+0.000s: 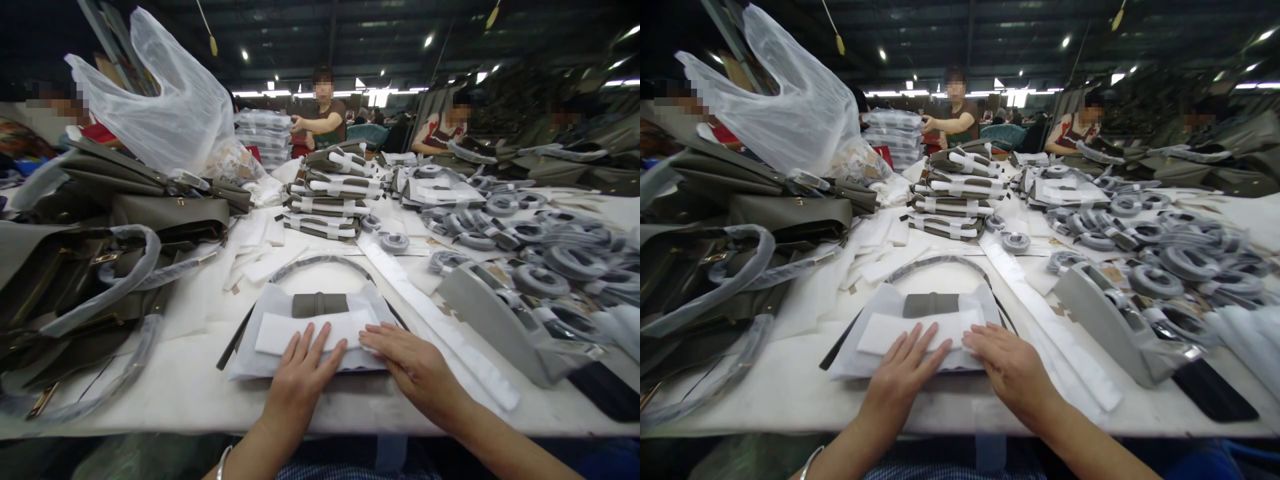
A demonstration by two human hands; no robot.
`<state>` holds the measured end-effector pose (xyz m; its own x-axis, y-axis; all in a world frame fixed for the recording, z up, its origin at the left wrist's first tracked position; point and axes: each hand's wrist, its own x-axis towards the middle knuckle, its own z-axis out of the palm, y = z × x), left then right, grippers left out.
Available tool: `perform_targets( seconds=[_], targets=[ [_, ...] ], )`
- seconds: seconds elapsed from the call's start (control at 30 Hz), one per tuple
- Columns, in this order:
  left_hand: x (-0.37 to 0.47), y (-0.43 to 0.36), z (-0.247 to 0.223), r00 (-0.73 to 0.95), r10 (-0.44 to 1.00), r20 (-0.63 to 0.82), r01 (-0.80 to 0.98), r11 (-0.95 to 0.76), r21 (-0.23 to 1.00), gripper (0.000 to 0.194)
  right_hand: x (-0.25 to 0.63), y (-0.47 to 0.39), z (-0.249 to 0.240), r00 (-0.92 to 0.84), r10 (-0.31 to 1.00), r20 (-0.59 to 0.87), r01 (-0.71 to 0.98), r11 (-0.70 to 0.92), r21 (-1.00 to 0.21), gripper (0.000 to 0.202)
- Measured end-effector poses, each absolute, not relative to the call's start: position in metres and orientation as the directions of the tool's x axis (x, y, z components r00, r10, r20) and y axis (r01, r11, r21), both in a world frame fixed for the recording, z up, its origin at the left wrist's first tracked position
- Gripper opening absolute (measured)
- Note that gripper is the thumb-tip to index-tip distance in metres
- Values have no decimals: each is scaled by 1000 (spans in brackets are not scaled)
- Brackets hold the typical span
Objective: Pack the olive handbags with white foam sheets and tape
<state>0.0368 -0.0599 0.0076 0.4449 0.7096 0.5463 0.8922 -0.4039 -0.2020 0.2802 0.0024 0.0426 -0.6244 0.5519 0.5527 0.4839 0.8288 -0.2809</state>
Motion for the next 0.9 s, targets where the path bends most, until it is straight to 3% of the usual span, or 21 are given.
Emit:
perform_targets(
  seconds=[0.13,0.23,0.4,0.6,0.9],
  targets=[
    [42,-60,13,506,727,465,862,-419,-284,42,277,-3,34,-656,438,615,457,878,-138,31],
    [44,-58,23,592,704,391,805,-508,-305,40,278,-3,28,-659,416,626,454,884,-109,32],
    [45,-60,31,603,755,259,796,-590,-132,58,281,-4,19,-645,416,641,451,884,-120,34],
    [52,-62,-1,482,702,524,861,-489,-138,44,279,-17,21,-634,378,674,471,881,-51,31],
    [57,-65,-2,456,709,537,866,-492,-87,40,278,-40,26,-619,375,690,453,888,-76,30]
  ],
)
